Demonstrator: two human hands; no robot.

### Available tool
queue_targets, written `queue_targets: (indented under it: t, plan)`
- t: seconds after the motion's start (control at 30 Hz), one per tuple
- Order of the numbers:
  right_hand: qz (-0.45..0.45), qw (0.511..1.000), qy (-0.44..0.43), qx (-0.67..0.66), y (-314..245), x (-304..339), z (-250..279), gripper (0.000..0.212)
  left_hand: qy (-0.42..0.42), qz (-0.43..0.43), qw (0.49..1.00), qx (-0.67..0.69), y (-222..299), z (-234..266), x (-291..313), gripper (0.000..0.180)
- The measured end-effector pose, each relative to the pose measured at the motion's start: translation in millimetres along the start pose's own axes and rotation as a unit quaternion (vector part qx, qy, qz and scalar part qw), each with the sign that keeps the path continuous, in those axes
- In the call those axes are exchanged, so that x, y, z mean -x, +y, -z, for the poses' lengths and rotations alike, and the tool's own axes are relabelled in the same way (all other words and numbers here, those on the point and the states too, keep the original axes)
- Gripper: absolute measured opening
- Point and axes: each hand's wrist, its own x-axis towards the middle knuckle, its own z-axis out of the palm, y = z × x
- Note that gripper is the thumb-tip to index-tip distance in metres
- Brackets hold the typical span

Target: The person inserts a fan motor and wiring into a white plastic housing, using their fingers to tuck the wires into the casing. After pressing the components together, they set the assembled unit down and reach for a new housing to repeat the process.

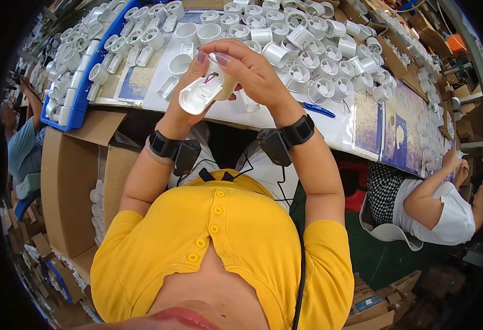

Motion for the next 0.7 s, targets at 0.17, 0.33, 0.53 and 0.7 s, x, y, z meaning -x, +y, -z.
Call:
queue_targets:
  t: [0.17,0.33,0.53,0.7]
  plan:
    - [0.034,0.999,0.011,-0.005,2.8,0.1,-3.3,0.033,0.012,-0.011,1.000,-0.023,-1.7,-1.8,1.3,0.060]
    - [0.018,1.000,0.010,-0.023,3.8,1.3,-4.4,0.032,-0.003,-0.007,0.999,-0.035,0.8,-0.9,3.8,0.059]
    - [0.012,0.999,0.002,-0.036,1.7,0.4,-4.7,0.033,-0.015,-0.038,0.997,-0.060,0.6,4.1,-2.0,0.056]
    - [0.020,0.994,0.063,0.089,-3.3,1.4,-1.7,0.032,0.012,-0.066,0.996,-0.051,4.9,7.7,-2.2,0.046]
